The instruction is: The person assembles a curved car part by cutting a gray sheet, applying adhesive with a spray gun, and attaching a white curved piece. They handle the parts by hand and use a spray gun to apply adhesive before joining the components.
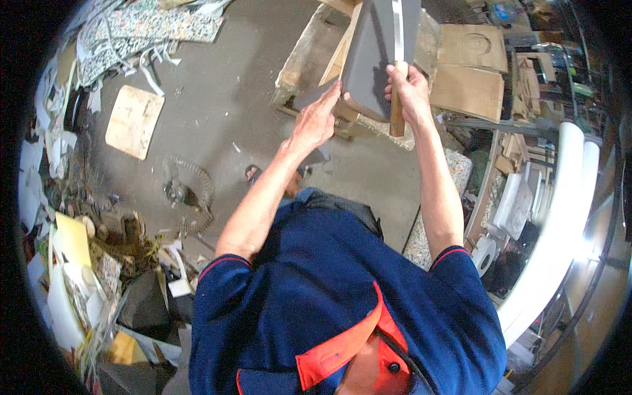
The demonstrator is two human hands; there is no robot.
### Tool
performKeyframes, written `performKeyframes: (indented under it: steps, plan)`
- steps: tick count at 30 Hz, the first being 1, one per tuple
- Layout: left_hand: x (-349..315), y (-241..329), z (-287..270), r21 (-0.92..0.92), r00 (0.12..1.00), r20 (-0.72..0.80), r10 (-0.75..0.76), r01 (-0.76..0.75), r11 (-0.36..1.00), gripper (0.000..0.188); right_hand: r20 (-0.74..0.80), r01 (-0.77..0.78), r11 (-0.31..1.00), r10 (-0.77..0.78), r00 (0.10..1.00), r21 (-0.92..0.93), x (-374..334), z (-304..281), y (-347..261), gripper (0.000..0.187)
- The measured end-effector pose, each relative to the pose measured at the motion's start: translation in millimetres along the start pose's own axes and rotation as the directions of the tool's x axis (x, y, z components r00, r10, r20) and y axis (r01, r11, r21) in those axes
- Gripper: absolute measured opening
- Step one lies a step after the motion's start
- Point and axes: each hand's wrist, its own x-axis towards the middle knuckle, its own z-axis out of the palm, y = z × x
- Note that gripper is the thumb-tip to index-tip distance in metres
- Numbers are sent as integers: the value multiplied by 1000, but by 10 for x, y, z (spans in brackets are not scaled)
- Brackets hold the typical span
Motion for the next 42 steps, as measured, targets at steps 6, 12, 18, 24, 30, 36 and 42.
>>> performKeyframes:
  steps: [6, 12, 18, 24, 30, 36, 42]
  plan:
    - [-39, 157, 64, 96, 975, -142, -169, 183, 978, 81, 31, -13, 1000, 13, 999, 7, 22, -28, 37, 31]
    - [114, -34, -67, -25, 974, 167, -151, 157, 987, 74, -45, -79, 997, 79, 996, 8, 13, 22, -25, 29]
    - [344, -554, -935, -64, 953, 211, -219, 237, 969, 30, -250, -107, 989, 130, 959, 106, -91, 165, -132, 30]
    - [918, -829, -2050, 36, 960, 140, -243, 240, 970, 22, -431, -152, 988, 136, 892, -4, -124, 328, -260, 38]
    - [1752, -1171, -2134, -79, 903, 90, -421, 428, 900, 24, -423, -40, 837, -235, 875, -546, -168, 250, -433, 31]
    - [2483, -1410, -1971, -411, 893, -17, -450, 404, 817, 40, -664, -312, 779, -173, 727, -544, -330, -19, -183, 33]
    - [3242, -1582, -2224, -171, 927, -37, -373, 362, 916, 49, -786, -387, 885, 40, 617, -258, -722, 29, 563, 32]
